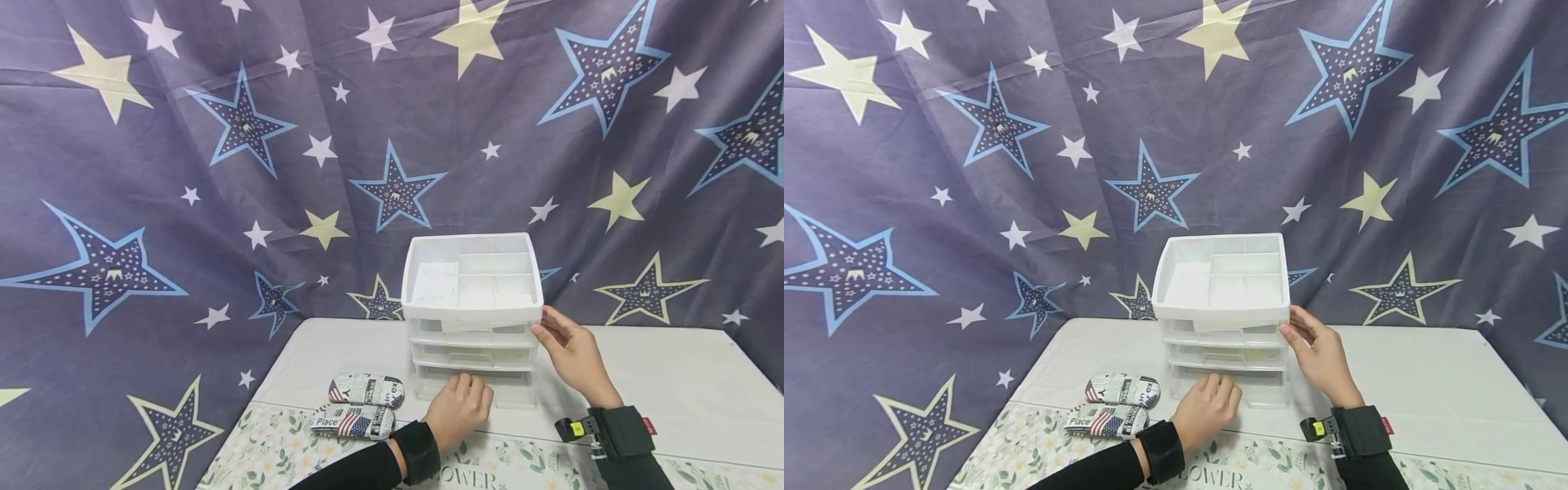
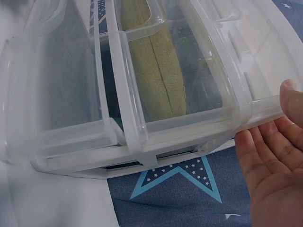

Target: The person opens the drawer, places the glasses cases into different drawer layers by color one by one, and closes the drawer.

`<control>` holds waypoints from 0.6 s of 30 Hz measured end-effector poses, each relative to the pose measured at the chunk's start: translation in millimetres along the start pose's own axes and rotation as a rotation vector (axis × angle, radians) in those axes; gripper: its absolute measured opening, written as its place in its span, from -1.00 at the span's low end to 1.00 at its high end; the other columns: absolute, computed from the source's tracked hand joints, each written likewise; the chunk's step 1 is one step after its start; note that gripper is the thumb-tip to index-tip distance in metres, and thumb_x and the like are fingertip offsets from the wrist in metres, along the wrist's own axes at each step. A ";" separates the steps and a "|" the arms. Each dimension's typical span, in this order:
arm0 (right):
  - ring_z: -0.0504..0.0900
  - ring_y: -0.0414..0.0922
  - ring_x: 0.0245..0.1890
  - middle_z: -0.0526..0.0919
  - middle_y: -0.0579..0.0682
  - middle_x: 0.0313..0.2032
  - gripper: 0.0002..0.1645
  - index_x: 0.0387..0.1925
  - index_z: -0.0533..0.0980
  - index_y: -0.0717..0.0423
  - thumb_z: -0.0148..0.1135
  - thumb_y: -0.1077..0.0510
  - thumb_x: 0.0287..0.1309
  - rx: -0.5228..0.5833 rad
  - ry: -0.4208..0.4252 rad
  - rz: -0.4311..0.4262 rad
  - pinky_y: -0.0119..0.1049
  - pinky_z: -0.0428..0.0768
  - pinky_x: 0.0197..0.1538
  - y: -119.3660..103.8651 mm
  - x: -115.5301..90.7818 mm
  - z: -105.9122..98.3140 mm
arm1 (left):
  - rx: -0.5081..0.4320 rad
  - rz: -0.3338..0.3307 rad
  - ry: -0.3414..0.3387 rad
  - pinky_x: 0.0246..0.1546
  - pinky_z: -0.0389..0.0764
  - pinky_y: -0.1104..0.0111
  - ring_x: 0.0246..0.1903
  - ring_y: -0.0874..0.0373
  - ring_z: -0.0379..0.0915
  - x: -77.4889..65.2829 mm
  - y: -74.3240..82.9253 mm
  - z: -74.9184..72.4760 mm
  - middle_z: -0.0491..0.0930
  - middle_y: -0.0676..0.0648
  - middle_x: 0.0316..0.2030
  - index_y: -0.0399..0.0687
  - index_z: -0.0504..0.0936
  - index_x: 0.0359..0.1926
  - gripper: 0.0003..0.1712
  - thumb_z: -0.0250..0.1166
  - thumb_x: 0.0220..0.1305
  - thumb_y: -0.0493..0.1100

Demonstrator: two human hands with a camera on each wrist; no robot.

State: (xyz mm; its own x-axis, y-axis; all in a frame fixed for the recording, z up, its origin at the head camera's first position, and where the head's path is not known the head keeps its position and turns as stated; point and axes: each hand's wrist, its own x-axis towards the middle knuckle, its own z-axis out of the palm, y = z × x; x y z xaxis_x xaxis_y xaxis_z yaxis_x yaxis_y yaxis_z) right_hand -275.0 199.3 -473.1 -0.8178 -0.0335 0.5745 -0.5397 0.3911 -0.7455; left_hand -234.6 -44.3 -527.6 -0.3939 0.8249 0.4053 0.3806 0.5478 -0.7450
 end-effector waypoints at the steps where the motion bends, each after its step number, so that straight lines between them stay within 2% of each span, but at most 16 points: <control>1: 0.62 0.26 0.12 0.64 0.41 0.09 -0.42 0.35 0.39 0.46 0.24 0.20 0.44 0.001 0.001 0.000 -0.80 0.39 0.07 0.0 0.0 -0.2 | 0.000 0.001 0.001 -0.30 0.70 0.46 -0.35 0.21 0.61 0.0 0.2 -0.6 0.67 -0.01 -0.31 -0.01 0.66 -0.24 -0.88 0.36 0.34 -0.07; 11: 0.62 0.28 0.13 0.63 0.42 0.10 -0.41 0.34 0.38 0.48 0.24 0.21 0.45 0.003 0.004 0.003 -0.80 0.39 0.08 -0.4 0.5 0.2 | -0.020 0.004 0.018 -0.31 0.70 0.43 -0.38 0.21 0.57 -4.8 3.3 -7.7 0.64 0.01 -0.36 -0.01 0.64 -0.27 -0.91 0.22 0.39 -0.21; 18: 0.61 0.27 0.13 0.62 0.43 0.10 -0.41 0.35 0.37 0.49 0.23 0.20 0.46 -0.010 0.003 0.003 -0.81 0.38 0.08 0.1 -0.2 0.8 | -0.023 0.022 0.029 -0.35 0.69 0.48 -0.38 0.22 0.59 -7.9 5.6 -13.5 0.65 -0.01 -0.34 -0.04 0.66 -0.25 -0.91 0.26 0.40 -0.16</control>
State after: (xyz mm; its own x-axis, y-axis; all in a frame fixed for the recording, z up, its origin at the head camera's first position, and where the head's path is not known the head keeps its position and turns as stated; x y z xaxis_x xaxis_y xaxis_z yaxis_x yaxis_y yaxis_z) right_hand -275.0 198.6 -473.6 -0.8187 -0.0292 0.5734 -0.5352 0.4003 -0.7438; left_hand -218.1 -45.9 -527.8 -0.3611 0.8402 0.4045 0.4078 0.5324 -0.7418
